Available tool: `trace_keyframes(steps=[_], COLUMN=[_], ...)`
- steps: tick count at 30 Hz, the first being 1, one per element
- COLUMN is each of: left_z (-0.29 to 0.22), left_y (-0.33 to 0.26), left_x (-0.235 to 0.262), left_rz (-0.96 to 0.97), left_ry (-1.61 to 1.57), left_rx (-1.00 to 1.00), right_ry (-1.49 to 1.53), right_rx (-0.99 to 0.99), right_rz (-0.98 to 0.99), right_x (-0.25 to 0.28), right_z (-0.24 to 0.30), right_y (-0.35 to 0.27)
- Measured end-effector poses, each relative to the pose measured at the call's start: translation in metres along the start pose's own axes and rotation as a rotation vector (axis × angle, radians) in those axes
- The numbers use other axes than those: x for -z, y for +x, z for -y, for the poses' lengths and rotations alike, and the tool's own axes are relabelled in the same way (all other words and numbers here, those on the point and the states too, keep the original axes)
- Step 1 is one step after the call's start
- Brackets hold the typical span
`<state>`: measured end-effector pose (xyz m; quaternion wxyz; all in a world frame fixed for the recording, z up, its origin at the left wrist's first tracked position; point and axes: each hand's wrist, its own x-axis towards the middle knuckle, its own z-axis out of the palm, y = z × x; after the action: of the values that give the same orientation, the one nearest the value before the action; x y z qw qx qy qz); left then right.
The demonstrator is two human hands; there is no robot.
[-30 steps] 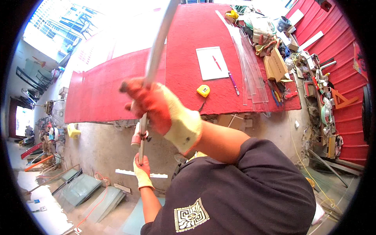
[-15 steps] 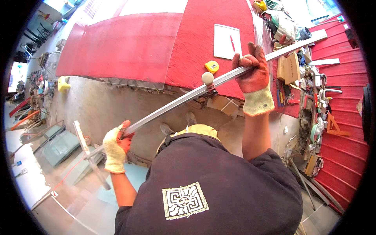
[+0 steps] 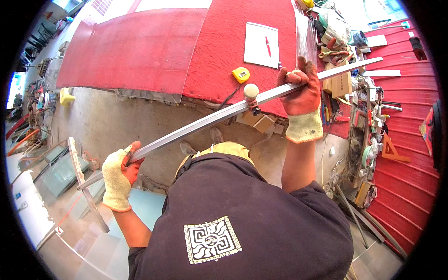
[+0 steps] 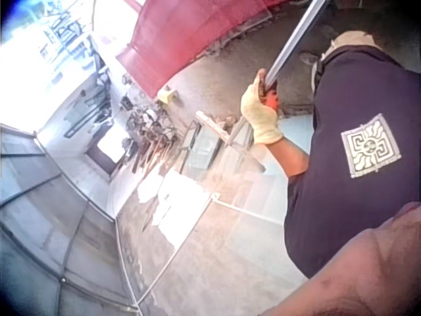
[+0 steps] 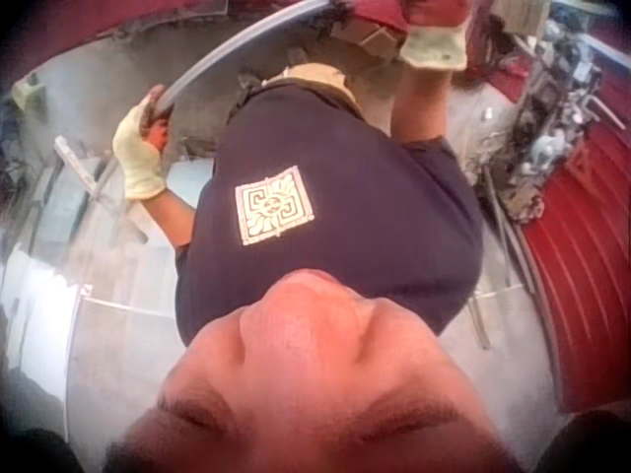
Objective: The person picks up a pane of glass from the floor and places it on a table, then positions a wooden T-square over the glass and uses a measuring tape to check dimensions before marking it with a pen.
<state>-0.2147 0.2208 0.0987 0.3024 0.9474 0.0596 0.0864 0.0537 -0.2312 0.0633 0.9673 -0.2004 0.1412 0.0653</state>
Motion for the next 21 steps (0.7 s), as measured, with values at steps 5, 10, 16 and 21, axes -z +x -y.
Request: trace_keyframes(steps=[5,10,16,21], left_z=[-0.011,-0.017,-0.027,-0.029], left_y=[0.004,0.008,0.012,0.013], left_x=[0.003,0.001,0.004,0.006], left_rz=[0.019,-0.006,0.031,0.071], left_ry=[0.100,0.105,0.226,0.288], left_rx=[-0.029,-0.052,-0.025,-0.051], right_ry=[0.019,0.029,0.085,0.122], right_rx=[-0.026,-0.029,-0.060,-0.087], right_rz=[0.019,0.038,0.134,0.205], right_x=[0.003,0.005,0.006,0.004], right_z=[0.006,0.009,0.013,0.013], right_y=[0.004,0.009,0.014,0.018])
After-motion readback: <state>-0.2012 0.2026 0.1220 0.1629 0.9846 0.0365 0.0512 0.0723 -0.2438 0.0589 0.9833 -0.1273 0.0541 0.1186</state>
